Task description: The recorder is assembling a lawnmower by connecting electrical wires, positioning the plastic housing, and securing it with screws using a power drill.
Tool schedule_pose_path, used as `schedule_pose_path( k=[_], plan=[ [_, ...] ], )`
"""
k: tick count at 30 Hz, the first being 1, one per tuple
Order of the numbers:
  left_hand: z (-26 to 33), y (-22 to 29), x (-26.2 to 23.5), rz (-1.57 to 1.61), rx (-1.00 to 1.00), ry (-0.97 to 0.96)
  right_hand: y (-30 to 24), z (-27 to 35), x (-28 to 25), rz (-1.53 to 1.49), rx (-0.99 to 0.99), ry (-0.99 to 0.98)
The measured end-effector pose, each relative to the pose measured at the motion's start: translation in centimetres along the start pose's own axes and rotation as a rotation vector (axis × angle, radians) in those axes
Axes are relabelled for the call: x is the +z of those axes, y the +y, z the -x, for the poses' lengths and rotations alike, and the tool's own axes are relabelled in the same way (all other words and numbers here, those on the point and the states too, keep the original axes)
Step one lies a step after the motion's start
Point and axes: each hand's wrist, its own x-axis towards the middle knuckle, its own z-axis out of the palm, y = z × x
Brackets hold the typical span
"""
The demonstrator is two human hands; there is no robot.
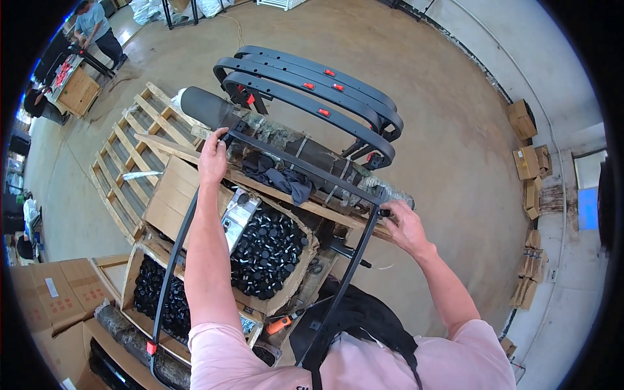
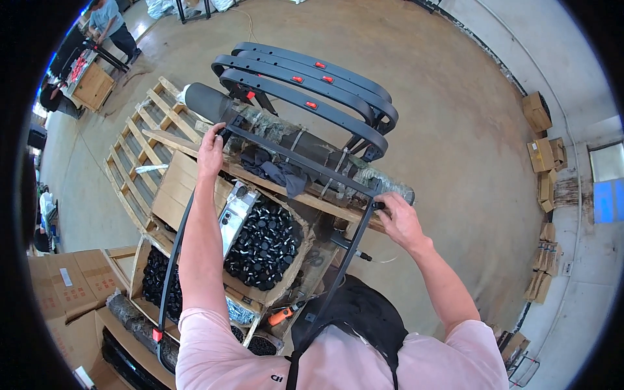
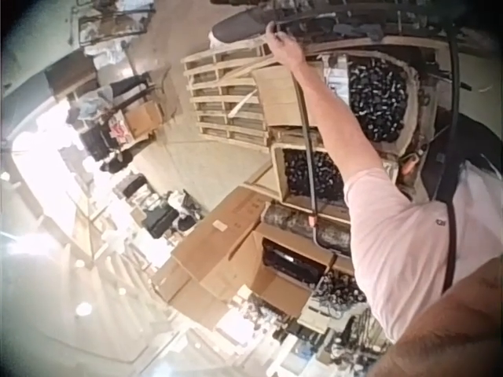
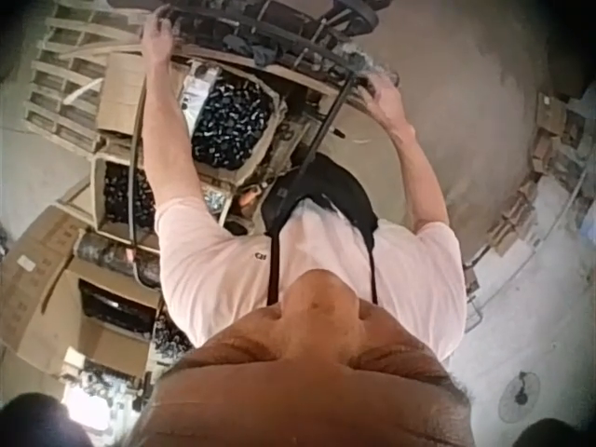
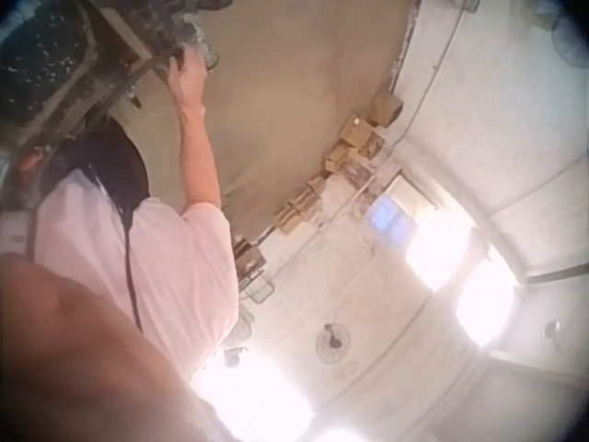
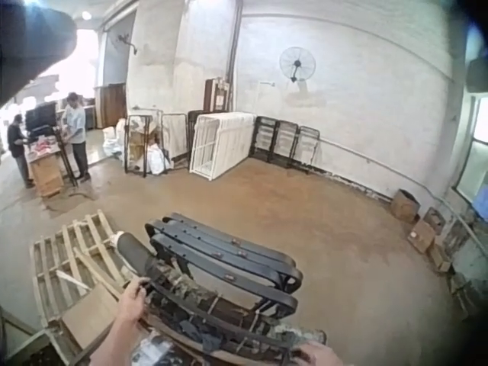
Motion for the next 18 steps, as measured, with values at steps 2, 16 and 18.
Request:
schedule_pose_path(
  k=[2,16,18],
  plan=[
    [0.0,-0.2,-0.2,-0.002,-0.062,0.002,0.0,-0.5,0.2,0.056,-0.042,-0.024],
    [-0.3,-0.1,0.5,0.192,-0.232,0.021,-2.5,-2.9,-0.6,0.387,0.129,-0.157],
    [-0.3,0.1,0.4,0.202,-0.282,-0.029,-1.7,-2.8,-0.2,0.422,0.126,-0.133]
  ],
)
